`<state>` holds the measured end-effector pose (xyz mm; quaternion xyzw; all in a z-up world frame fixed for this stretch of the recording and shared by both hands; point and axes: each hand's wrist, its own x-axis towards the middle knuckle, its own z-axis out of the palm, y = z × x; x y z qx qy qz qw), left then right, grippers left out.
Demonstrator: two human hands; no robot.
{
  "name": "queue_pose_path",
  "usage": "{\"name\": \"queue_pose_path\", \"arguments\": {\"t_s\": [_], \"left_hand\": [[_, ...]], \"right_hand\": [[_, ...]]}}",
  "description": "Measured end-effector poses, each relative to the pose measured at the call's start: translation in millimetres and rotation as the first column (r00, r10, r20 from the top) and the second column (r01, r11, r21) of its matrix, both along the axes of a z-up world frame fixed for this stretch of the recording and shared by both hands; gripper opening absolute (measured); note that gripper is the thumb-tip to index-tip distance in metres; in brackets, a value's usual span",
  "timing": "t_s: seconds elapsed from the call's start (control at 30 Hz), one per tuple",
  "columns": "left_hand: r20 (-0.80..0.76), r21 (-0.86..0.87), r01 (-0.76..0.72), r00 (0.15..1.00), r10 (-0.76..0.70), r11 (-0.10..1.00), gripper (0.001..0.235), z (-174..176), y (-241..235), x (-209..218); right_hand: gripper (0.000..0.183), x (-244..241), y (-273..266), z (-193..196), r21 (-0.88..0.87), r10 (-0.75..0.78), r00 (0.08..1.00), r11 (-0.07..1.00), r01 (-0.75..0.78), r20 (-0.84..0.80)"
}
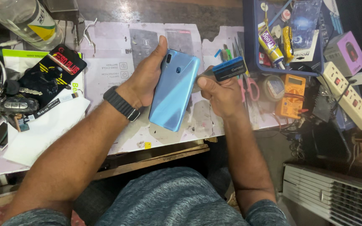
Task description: The person uses a prying tool to separate the back cover of a blue smartphone, then removes the cover to expose the internal components. The person reassembles the phone and powers it on to verify functionality.
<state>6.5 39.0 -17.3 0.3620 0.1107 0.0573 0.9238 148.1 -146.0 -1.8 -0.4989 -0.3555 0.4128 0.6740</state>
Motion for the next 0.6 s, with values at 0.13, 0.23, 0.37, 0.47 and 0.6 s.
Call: {"name": "queue_pose_path", "arguments": {"t_s": [0.13, 0.23, 0.37, 0.47, 0.6], "left_hand": [[0.004, 0.0, 0.032, 0.999, -0.032, 0.999, 0.088, 3, 0, 0], [0.067, -0.056, -0.025, 0.997, 0.029, 0.998, 0.091, 7, 0, -1], [0.182, -0.121, -0.024, 0.982, 0.046, 0.992, 0.097, 9, 1, -3], [0.182, -0.127, -0.041, 0.981, 0.064, 0.991, 0.101, 10, 0, -6], [0.249, -0.165, -0.018, 0.967, 0.059, 0.986, 0.104, 9, 2, -6]], "right_hand": [[0.035, -13, -1, 13, -0.012, 0.011, 0.975, 1.0, -0.009, 0.22], [0.03, -28, -1, 28, -0.054, -0.043, 0.907, 0.996, 0.072, 0.419], [0.017, -57, 4, 47, 0.009, -0.098, 0.847, 0.994, 0.109, 0.522], [0.017, -77, 9, 59, 0.014, -0.056, 0.85, 0.998, 0.057, 0.524], [0.016, -92, 13, 75, -0.079, -0.006, 0.711, 0.993, 0.086, 0.703]]}}
